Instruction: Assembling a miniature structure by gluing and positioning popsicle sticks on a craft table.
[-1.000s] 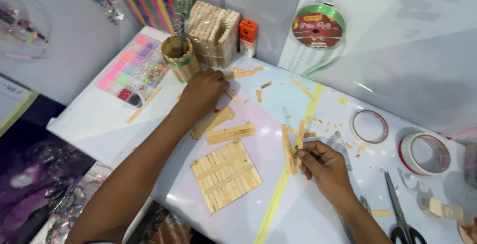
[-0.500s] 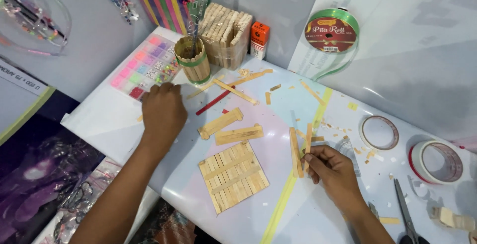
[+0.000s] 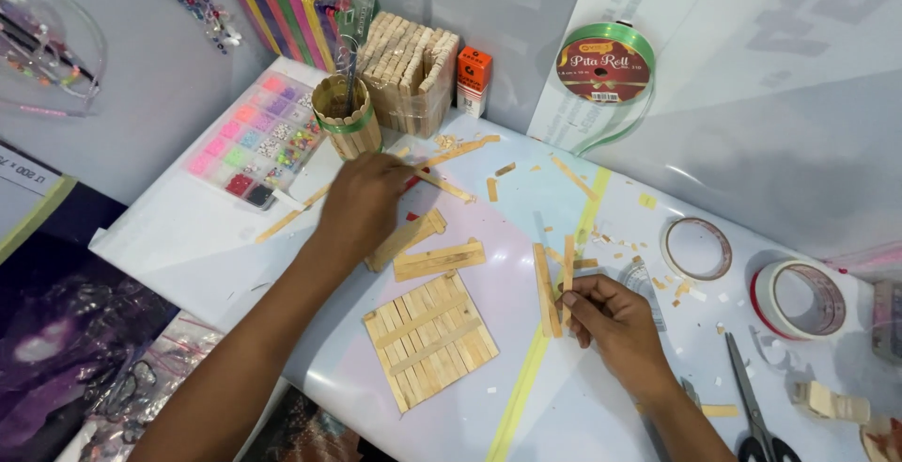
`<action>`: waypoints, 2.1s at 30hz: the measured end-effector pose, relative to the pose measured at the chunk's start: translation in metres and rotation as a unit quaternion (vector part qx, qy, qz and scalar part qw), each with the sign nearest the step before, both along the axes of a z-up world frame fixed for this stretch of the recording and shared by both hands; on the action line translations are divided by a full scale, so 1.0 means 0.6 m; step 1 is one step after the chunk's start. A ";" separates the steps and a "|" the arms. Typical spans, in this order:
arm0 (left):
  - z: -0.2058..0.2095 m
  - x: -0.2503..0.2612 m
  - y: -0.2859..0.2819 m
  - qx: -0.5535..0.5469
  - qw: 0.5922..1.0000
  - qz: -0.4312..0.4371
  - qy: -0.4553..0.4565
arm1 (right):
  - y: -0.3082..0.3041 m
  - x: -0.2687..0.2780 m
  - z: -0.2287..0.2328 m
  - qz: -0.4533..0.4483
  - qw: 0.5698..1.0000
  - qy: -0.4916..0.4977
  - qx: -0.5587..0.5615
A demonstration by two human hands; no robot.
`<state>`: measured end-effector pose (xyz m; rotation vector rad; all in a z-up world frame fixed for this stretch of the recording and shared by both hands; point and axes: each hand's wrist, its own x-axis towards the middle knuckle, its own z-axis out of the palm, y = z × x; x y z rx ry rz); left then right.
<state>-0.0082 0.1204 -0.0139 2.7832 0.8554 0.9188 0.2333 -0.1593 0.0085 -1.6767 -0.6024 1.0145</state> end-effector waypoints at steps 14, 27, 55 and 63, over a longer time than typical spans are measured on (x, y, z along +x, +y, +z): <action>-0.015 0.069 0.056 0.041 0.982 -0.101 0.151 | -0.001 0.008 -0.009 0.011 1.000 -0.002 0.004; 0.002 0.072 0.060 0.015 0.978 -0.141 0.153 | -0.005 0.005 -0.007 0.010 1.000 0.008 0.000; 0.163 0.180 -0.203 -0.600 0.767 -0.101 -0.204 | -0.025 0.002 0.078 -0.005 0.992 -0.029 0.125; 0.140 0.191 -0.229 -0.579 0.752 -0.190 -0.252 | -0.021 0.014 0.059 0.009 0.977 -0.094 0.189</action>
